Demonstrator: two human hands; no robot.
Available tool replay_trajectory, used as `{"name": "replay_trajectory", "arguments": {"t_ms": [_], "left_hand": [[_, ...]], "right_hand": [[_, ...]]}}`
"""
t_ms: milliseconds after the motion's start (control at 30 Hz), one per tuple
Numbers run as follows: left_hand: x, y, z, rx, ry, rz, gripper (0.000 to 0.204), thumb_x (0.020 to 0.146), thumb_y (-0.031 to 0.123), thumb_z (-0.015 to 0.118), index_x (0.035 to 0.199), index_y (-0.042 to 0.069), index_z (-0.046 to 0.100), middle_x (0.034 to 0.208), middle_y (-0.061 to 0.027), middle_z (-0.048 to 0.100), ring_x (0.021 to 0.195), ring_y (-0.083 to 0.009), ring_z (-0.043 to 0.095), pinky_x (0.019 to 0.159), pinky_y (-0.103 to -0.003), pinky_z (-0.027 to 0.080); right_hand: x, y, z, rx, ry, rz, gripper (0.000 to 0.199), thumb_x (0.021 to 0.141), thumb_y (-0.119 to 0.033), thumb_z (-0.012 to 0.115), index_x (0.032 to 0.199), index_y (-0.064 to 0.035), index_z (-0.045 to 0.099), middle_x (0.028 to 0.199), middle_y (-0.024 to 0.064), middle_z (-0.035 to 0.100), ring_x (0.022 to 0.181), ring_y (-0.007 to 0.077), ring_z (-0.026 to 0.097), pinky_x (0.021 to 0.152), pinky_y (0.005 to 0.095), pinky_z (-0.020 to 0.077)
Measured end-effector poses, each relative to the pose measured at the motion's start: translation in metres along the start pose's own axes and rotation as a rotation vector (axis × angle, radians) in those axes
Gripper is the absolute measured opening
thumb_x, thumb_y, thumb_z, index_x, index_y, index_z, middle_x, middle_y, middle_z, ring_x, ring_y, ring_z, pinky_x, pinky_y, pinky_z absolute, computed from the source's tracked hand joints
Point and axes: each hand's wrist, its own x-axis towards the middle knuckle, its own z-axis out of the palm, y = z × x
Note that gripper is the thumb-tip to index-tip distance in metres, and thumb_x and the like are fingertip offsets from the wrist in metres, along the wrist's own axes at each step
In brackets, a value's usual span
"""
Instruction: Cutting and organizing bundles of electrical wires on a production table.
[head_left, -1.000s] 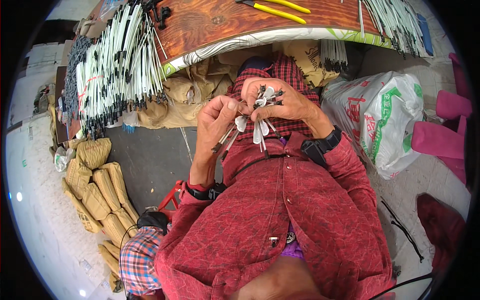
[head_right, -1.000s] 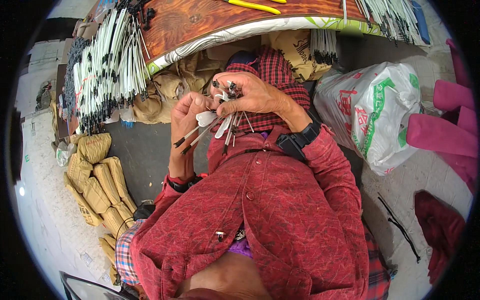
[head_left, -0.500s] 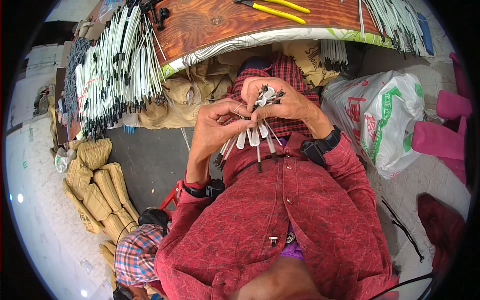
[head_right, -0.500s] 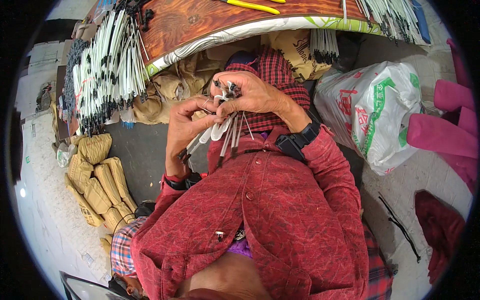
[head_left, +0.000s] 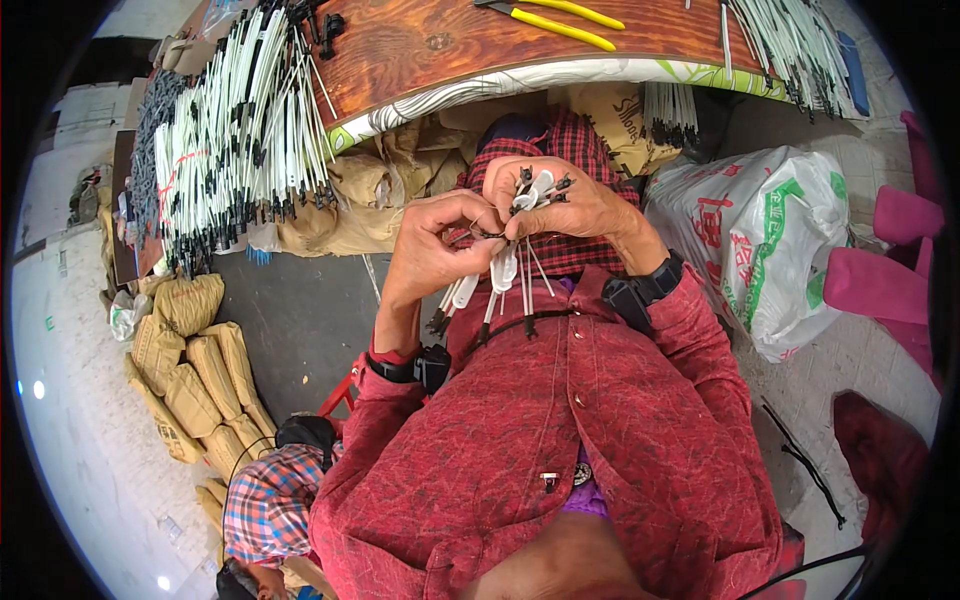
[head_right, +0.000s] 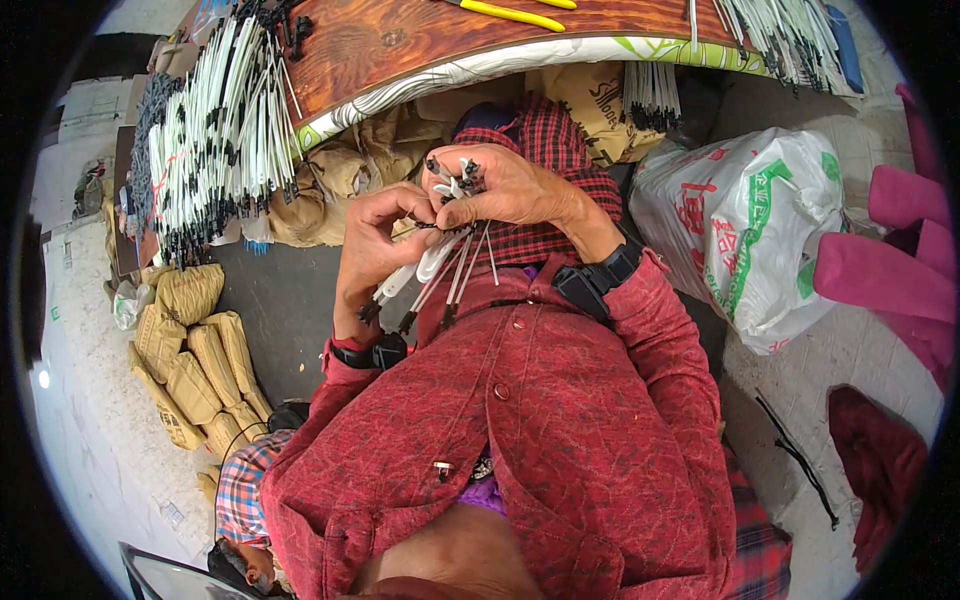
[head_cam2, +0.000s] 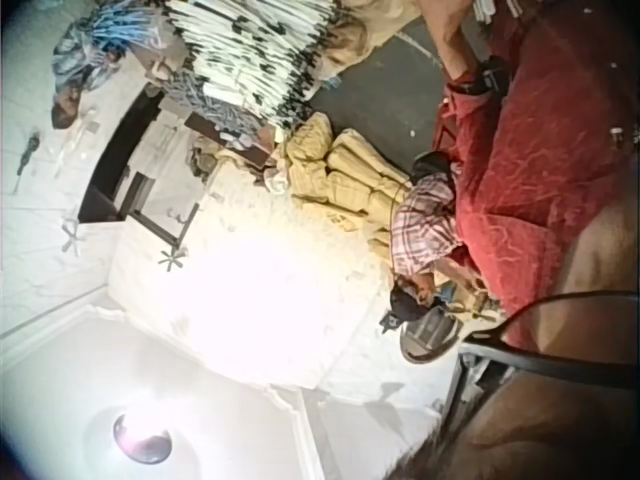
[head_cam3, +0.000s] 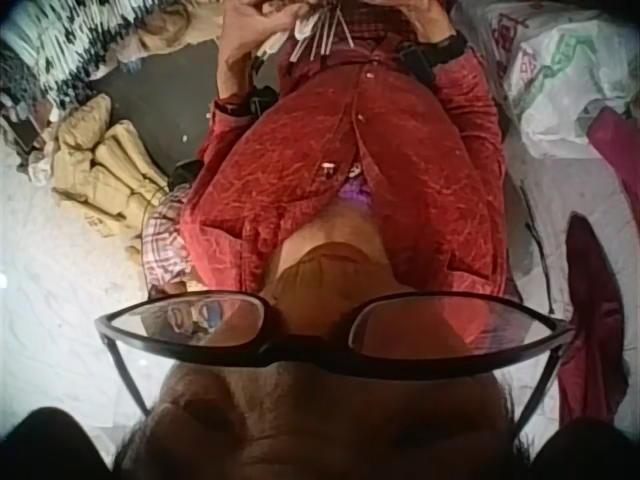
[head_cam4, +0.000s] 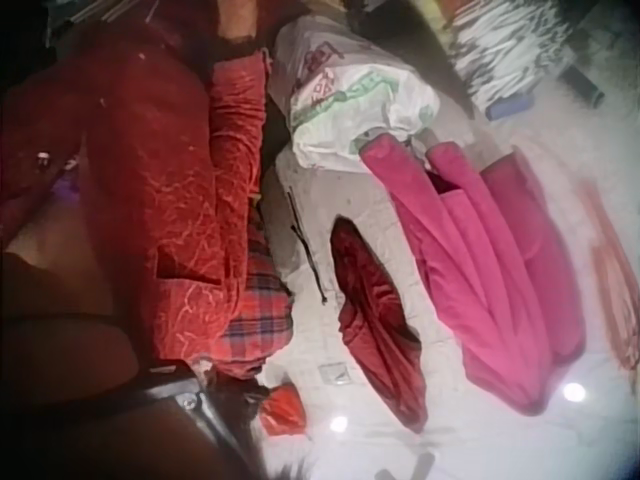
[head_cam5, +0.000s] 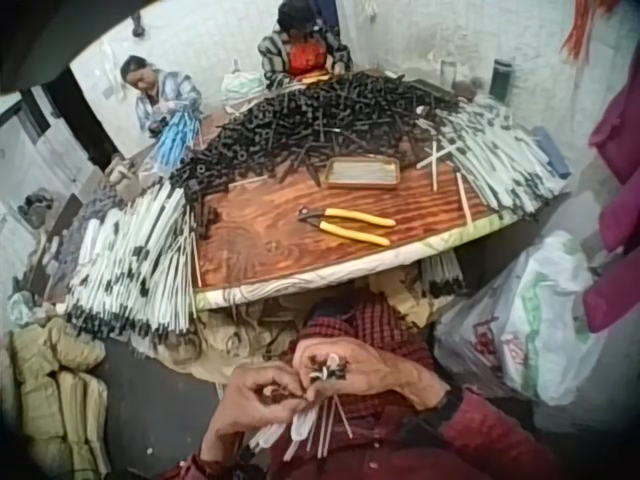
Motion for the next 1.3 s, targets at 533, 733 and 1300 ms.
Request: {"name": "replay_trajectory", "arguments": {"t_ms": [533, 733, 1300], "left_hand": [[-0.004, -0.001, -0.002, -0.253, 0.102, -0.118, 0.015, 0.075, -0.002, 0.080, 0.088, 0.000, 0.073, 0.088, -0.0048, 0.069, 0.078, -0.0099, 0.063, 0.067, -0.023, 0.049], [0.001, -0.004, 0.002, -0.199, 0.097, -0.110, 0.014, 0.077, -0.002, 0.079, 0.089, 0.000, 0.072, 0.090, -0.0052, 0.068, 0.079, -0.0096, 0.063, 0.068, -0.022, 0.049], [0.003, -0.015, -0.002, -0.259, 0.087, -0.012, 0.009, 0.084, 0.002, 0.075, 0.088, 0.003, 0.068, 0.105, -0.0045, 0.055, 0.099, -0.0152, 0.058, 0.087, -0.028, 0.047]], "right_hand": [[0.002, -0.015, -0.003, -0.334, -0.061, -0.036, 0.025, 0.083, -0.014, 0.082, 0.090, -0.0046, 0.060, 0.089, 0.0002, 0.057, 0.082, 0.0127, 0.055, 0.074, 0.0307, 0.0455], [0.002, -0.017, -0.010, -0.051, -0.039, 0.151, 0.026, 0.080, -0.011, 0.082, 0.095, -0.0028, 0.063, 0.089, 0.0021, 0.062, 0.085, 0.0124, 0.058, 0.078, 0.0300, 0.0479], [0.013, -0.022, -0.011, -0.352, -0.040, 0.053, 0.017, 0.083, -0.013, 0.074, 0.096, -0.0037, 0.067, 0.080, 0.0027, 0.064, 0.075, 0.0100, 0.057, 0.068, 0.0301, 0.0482]]}}
